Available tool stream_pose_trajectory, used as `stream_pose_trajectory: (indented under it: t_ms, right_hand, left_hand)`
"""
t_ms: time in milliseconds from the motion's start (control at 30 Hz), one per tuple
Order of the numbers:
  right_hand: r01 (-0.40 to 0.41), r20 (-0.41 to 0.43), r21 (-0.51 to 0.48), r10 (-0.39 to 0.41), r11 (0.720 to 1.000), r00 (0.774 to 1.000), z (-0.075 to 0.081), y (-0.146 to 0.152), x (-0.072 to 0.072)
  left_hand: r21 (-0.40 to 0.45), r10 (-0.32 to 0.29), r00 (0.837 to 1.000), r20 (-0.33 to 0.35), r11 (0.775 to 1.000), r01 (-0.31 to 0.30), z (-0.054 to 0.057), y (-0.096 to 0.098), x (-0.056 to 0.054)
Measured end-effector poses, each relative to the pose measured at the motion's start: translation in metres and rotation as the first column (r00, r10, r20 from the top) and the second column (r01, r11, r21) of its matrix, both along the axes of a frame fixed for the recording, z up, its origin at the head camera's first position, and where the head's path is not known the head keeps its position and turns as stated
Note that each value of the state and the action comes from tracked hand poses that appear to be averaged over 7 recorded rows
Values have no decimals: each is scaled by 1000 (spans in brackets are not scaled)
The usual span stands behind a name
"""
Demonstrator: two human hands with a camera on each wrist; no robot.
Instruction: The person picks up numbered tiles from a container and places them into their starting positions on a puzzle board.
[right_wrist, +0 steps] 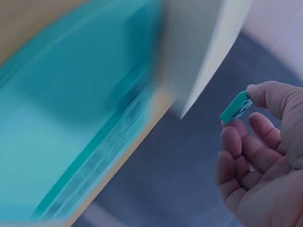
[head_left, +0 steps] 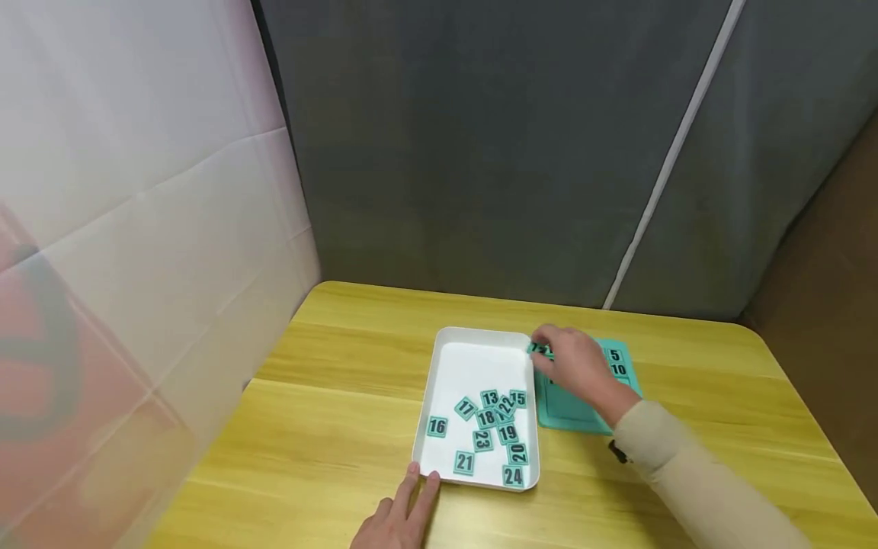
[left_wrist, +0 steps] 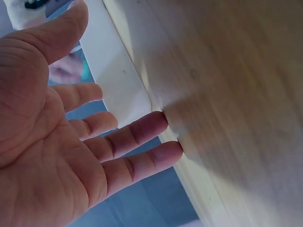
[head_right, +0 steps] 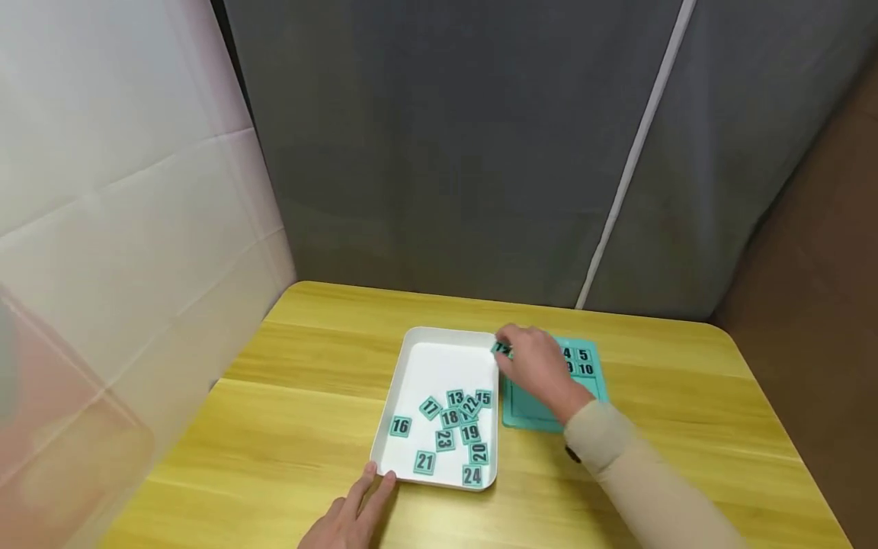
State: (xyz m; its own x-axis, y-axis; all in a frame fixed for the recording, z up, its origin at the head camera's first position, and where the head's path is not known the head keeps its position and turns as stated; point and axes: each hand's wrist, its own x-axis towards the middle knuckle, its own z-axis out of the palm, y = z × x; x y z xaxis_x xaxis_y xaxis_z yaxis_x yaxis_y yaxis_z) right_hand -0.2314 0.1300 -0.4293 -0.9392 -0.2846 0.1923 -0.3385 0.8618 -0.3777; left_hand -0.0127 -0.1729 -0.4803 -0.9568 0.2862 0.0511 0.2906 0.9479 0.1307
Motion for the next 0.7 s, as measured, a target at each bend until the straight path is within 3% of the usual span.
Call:
stream_pose_trajectory:
  t_ms: [67, 167, 367, 500, 700]
  right_hand:
    - [17, -37, 51, -15, 999, 999, -7, 26, 1]
    - [-29, -39, 150, 35, 988, 999, -25, 48, 7]
    - [-155, -44, 240, 170, 958, 984, -54, 48, 19]
    - [-110, -92, 171, 127, 979, 988, -61, 43, 16]
    - [-34, -49, 53, 37, 998, 998, -63, 40, 8]
  left_hand:
    - [-16, 8, 1000, 8, 1000, -7, 0, -4, -3]
    - [-24, 11, 1000, 22, 1000, -11, 0, -10, -5]
    - [-29, 19, 1000, 0, 999, -19, -2, -14, -1]
    - [-38, 22, 999, -37, 999, -23, 0, -12, -1]
    - [-50, 12, 1000, -1, 999, -12, 4, -13, -3]
